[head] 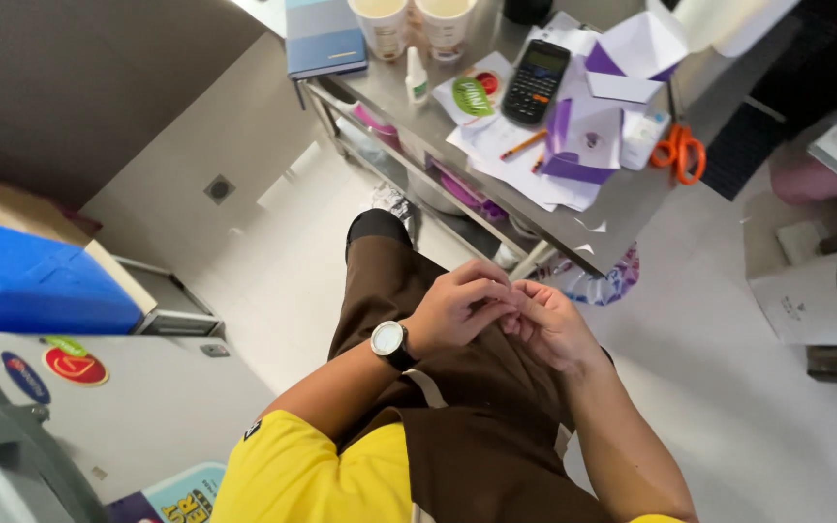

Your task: Cutting a small picture with scissors and assembling a small purple cardboard box using glue

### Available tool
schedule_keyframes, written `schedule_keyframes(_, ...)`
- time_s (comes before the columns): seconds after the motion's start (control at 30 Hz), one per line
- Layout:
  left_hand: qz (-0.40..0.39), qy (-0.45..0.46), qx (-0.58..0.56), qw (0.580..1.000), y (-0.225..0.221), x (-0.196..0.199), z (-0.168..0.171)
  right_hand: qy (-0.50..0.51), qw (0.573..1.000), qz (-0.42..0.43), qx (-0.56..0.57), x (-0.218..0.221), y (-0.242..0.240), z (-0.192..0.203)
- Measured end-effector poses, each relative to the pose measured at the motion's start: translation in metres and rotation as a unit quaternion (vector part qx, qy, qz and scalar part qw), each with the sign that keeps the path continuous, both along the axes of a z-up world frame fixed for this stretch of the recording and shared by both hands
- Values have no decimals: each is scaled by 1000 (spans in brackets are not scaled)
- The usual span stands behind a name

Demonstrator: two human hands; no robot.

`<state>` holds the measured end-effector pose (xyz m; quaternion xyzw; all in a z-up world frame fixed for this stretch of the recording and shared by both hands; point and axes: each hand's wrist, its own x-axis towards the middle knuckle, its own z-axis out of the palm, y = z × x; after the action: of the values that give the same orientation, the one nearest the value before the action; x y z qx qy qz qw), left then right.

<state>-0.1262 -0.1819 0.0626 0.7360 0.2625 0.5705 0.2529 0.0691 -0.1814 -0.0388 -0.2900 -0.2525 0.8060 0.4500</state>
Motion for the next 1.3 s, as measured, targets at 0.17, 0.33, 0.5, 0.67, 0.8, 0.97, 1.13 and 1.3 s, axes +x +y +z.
schedule_keyframes(0.17, 57, -33, -14, 998, 1, -44, -7, -72, 996, -26, 52, -32, 21, 0)
schedule_keyframes(0.33, 177, -45, -115, 976, 20, -94, -20, -152, 957, -214, 123, -17, 34, 40)
schedule_keyframes(0.5, 153, -5, -98, 983, 63, -74, -24, -321, 862, -346, 186, 47, 82, 49)
schedule_keyframes(0.67, 102, 3, -65, 993, 77, -50, -25, -658, 565, -322, 378, 32, 117, 74)
schedule_keyframes(0.8, 102, 44, -40, 993, 61, -64, -29, -768, 465, -215, 384, 22, 162, 41)
schedule_keyframes(0.97, 104, 50, -39, 993, 68, -95, -30, -769, 376, -244, 455, 36, 169, 14)
schedule_keyframes(1.13, 34, -29, -52, 998, 98, -111, 29, -716, 323, -221, 579, -1, 98, 69)
schedule_keyframes(1.3, -225, -100, -247, 937, 117, -118, 40, -564, 474, -191, 648, -63, 60, 140)
